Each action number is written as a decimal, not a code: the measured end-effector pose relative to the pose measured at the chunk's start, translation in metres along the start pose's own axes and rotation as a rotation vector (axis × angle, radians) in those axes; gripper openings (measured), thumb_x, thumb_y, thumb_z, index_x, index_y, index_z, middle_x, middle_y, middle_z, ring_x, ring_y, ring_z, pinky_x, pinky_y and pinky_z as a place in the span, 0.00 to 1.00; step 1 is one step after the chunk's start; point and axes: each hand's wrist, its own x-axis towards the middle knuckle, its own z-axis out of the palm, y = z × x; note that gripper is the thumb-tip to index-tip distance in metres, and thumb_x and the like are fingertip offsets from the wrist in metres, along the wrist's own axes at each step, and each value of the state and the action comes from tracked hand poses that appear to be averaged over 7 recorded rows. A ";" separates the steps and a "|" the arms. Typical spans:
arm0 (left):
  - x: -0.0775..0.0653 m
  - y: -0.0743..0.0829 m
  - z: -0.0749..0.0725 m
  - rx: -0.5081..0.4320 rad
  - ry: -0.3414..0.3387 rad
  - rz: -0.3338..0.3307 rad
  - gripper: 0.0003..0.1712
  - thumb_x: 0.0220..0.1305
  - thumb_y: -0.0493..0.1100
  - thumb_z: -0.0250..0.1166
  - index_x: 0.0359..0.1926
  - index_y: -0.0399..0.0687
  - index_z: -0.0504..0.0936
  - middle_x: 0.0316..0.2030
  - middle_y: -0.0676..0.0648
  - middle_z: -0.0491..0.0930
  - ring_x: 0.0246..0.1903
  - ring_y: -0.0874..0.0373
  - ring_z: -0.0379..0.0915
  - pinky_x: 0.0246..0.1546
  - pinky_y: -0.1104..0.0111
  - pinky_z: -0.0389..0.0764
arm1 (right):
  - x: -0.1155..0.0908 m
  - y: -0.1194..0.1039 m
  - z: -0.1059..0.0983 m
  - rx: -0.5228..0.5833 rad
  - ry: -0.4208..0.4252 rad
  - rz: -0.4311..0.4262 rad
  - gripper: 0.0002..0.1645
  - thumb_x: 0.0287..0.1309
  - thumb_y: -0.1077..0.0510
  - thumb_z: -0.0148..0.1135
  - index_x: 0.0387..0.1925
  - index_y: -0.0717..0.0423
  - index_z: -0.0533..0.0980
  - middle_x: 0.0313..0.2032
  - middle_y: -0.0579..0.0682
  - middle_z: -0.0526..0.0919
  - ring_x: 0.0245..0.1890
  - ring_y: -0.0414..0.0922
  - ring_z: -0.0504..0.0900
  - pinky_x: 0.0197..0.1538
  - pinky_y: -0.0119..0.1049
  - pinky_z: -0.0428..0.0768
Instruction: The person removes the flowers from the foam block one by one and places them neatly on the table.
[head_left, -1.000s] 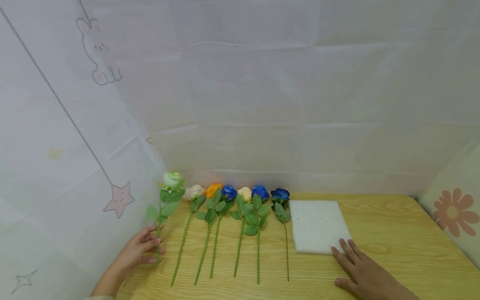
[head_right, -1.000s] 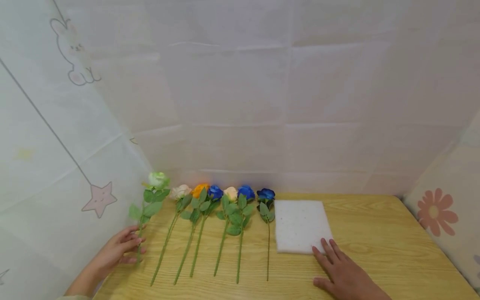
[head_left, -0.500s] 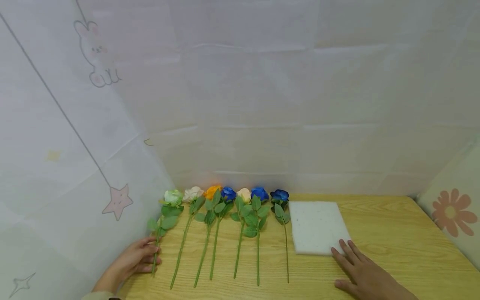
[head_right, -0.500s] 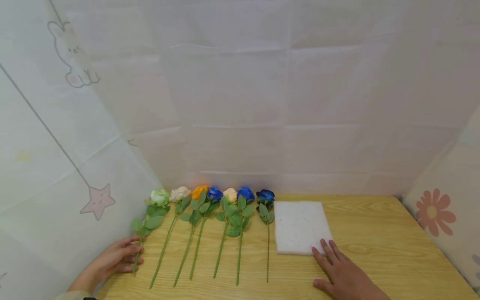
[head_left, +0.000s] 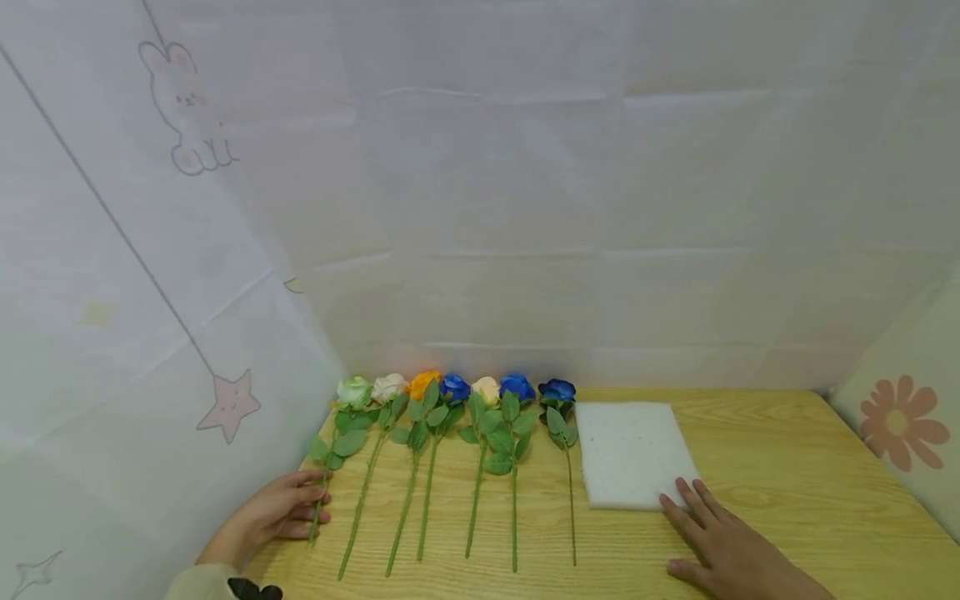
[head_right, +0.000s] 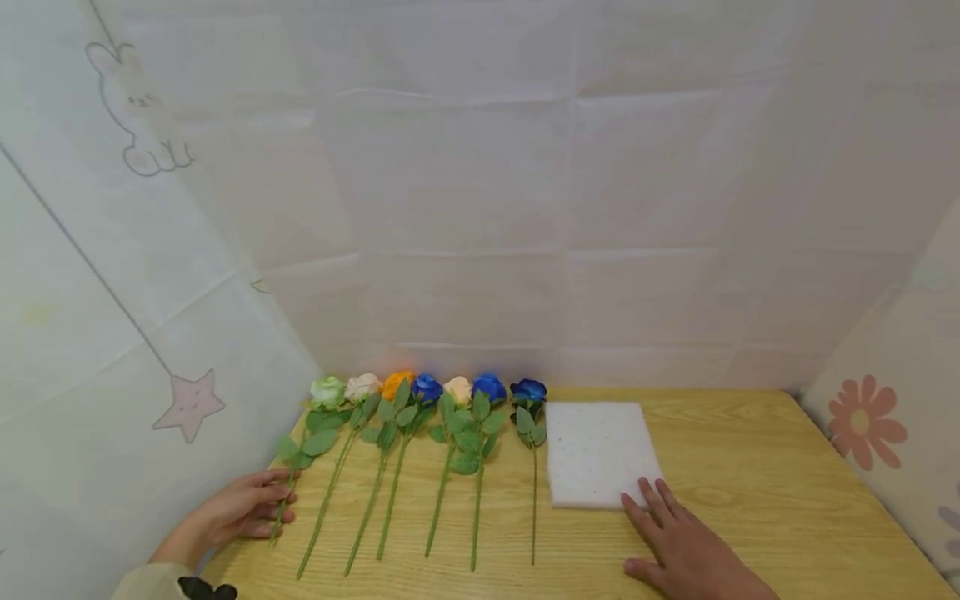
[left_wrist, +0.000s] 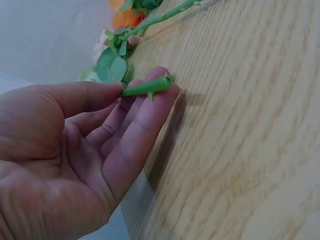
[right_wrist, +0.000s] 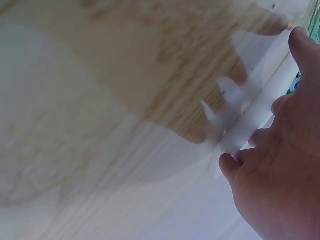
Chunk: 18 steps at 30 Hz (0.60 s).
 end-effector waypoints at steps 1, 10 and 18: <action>0.000 0.001 0.000 0.003 -0.004 0.002 0.42 0.77 0.41 0.55 0.76 0.26 0.40 0.46 0.47 0.82 0.41 0.53 0.85 0.33 0.62 0.87 | 0.000 0.000 0.000 0.004 -0.001 0.002 0.46 0.65 0.31 0.59 0.73 0.57 0.67 0.70 0.69 0.66 0.69 0.27 0.14 0.54 0.58 0.81; -0.001 0.010 0.007 0.045 0.077 -0.014 0.38 0.75 0.39 0.56 0.73 0.21 0.49 0.40 0.42 0.77 0.38 0.53 0.79 0.37 0.56 0.88 | 0.000 0.002 0.003 -0.041 0.033 -0.001 0.46 0.64 0.30 0.60 0.72 0.56 0.69 0.70 0.67 0.67 0.71 0.29 0.17 0.53 0.56 0.82; -0.007 0.017 0.015 0.129 0.163 -0.059 0.32 0.77 0.44 0.56 0.69 0.23 0.60 0.44 0.39 0.76 0.37 0.51 0.79 0.36 0.55 0.87 | 0.001 0.002 0.000 -0.007 -0.006 0.024 0.45 0.67 0.31 0.57 0.74 0.53 0.66 0.71 0.65 0.66 0.70 0.26 0.17 0.56 0.56 0.80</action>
